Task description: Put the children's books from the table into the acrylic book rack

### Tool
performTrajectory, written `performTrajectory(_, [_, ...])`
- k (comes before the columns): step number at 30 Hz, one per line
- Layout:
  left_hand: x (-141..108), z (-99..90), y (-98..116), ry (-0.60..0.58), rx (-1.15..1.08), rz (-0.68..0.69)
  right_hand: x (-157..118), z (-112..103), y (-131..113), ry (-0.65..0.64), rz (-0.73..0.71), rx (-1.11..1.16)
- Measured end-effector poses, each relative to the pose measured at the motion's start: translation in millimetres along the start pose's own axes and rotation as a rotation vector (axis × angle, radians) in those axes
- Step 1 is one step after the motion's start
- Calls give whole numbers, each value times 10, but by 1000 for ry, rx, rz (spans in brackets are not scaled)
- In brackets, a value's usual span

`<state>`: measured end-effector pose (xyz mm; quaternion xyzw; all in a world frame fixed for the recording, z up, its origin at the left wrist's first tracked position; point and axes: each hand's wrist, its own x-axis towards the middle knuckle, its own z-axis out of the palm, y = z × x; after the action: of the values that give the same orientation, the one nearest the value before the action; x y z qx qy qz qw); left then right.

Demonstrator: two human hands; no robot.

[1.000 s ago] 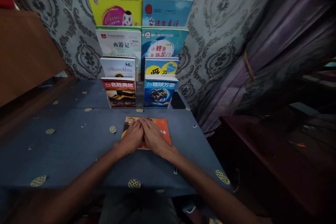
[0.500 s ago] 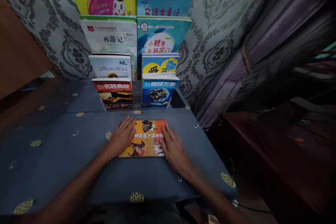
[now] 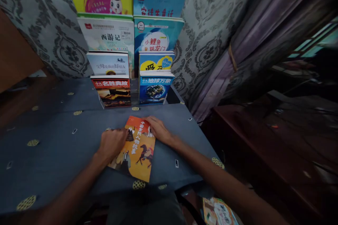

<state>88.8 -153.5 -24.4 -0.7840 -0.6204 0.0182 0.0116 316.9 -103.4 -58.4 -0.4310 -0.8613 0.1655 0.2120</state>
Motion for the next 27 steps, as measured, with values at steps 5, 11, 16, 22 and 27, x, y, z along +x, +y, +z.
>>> performTrajectory(5, [-48, -40, 52, 55, 13, -40, 296, -98, -116, -182, -81, -296])
performTrajectory(11, [327, 239, 85, 272, -203, 157, 179, 213, -580, -57, 60, -373])
performTrajectory(16, [441, 455, -3, 320, -382, 206, -12, 233, -466, -14, 144, -199])
performTrajectory(22, [415, 452, -25, 307, -430, 179, -215, 139, -232, 3, 262, -103])
performTrajectory(27, [432, 458, -32, 301, -450, 183, -220, 117, -192, 29, 246, -77])
